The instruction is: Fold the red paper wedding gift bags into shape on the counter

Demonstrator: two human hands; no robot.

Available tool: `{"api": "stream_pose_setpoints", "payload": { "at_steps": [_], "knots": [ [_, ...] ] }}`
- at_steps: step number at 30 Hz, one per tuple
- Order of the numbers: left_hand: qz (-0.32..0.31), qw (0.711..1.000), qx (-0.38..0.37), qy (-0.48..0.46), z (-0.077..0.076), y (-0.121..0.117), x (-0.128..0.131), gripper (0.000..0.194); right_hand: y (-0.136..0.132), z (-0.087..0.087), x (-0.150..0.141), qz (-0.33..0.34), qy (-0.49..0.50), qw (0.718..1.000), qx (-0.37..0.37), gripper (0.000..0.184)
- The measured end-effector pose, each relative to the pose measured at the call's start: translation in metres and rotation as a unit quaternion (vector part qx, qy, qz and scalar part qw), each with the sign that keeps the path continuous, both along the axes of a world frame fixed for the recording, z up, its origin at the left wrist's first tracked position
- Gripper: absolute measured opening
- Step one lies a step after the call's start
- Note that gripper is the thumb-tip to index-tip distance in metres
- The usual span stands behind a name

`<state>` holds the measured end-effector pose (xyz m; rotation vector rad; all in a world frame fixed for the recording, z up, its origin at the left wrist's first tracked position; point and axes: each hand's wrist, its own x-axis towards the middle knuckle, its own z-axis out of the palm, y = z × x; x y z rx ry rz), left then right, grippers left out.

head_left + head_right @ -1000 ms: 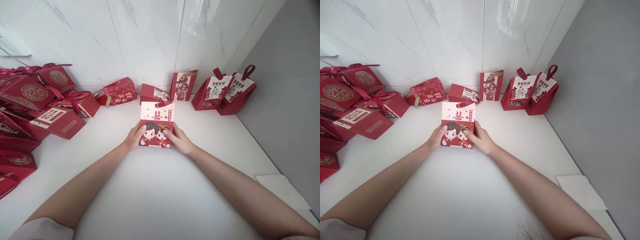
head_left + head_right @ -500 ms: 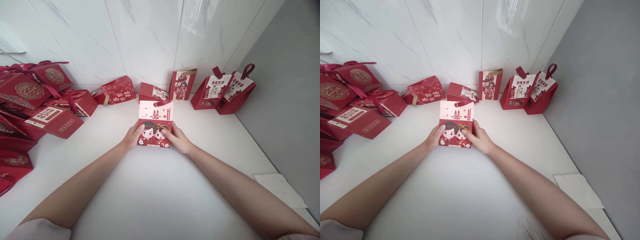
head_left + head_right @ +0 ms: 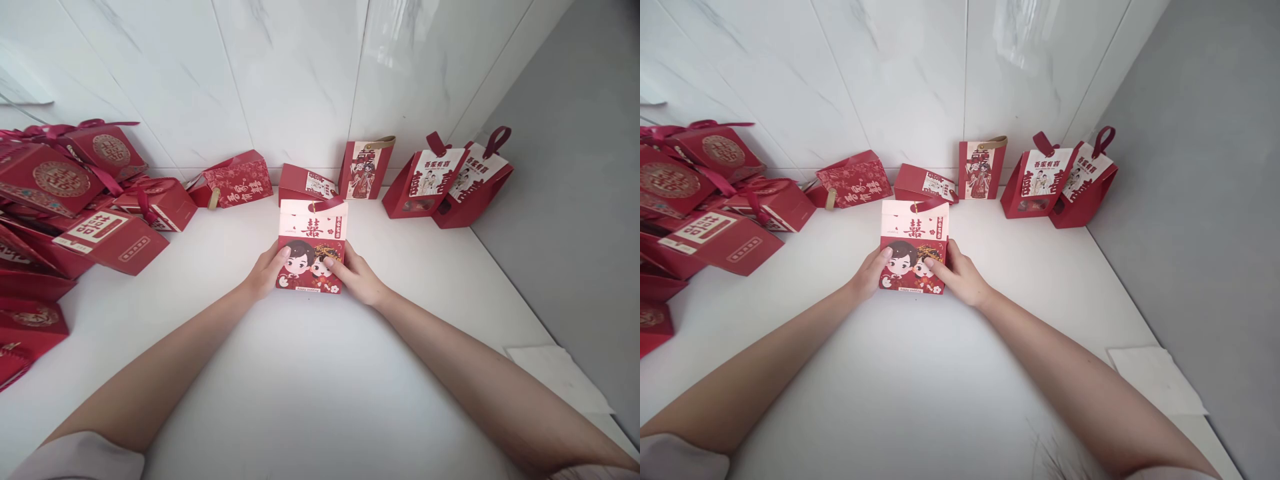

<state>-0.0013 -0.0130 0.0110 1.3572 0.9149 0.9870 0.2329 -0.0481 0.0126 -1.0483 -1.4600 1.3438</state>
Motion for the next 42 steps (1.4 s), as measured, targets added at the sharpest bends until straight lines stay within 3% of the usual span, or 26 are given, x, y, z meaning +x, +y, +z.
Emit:
{"api": "stream_pose_setpoints", "payload": {
  "at_steps": [12,32,35,38,42],
  "knots": [
    [0.003,1.0,-0.004,0.005,-0.005,0.003,-0.002,0.076,0.001,-0.003,0.0,0.001,-0.001,1.0,0.007,0.066],
    [0.002,1.0,0.014,-0.001,0.003,-0.003,0.003,0.068,-0.002,-0.002,0.0,0.0,-0.012,1.0,0.009,0.073],
    [0.035,0.998,0.05,0.018,0.004,-0.004,0.004,0.065,-0.003,-0.001,0.0,0.007,0.0,0.999,0.052,0.086],
    [0.111,0.989,0.085,0.045,0.003,-0.002,0.003,0.064,-0.003,-0.002,0.0,0.021,-0.003,0.997,0.08,0.101],
    [0.157,0.981,0.113,0.03,0.007,0.002,0.003,0.072,0.002,-0.009,-0.001,0.016,-0.087,0.986,0.14,0.097]
  ]
}}
